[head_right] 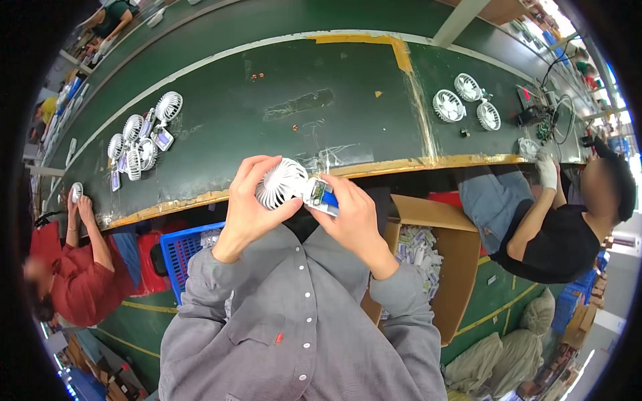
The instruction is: Assembling portable electric fans by connecting the motor, battery, and casing components on a production line.
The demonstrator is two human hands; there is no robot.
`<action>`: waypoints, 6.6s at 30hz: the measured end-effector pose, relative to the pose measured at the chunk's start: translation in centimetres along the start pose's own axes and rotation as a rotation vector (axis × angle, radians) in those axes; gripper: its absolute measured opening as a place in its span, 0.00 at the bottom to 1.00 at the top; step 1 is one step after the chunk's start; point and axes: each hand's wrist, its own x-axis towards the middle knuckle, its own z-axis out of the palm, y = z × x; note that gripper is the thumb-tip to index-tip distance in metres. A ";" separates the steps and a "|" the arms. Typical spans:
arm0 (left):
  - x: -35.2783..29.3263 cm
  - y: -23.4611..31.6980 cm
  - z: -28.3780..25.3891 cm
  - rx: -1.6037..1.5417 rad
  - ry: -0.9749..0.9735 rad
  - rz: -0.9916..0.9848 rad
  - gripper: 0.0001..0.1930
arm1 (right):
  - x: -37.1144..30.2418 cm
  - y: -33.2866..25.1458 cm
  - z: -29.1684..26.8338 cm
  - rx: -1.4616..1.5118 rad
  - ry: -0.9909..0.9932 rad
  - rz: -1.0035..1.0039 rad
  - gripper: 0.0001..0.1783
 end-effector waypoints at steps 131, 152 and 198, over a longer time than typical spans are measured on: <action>4.7 -4.4 -2.2 -0.531 -0.026 -0.122 0.29 | -5.1 -0.6 1.2 1.314 0.296 0.589 0.14; 2.0 -11.4 -2.5 0.535 -0.107 0.099 0.23 | 1.3 17.3 -7.8 1.080 0.684 0.654 0.12; -4.9 2.4 -4.4 -0.670 -0.595 0.084 0.13 | -4.9 -6.0 -0.3 1.341 -0.417 0.686 0.14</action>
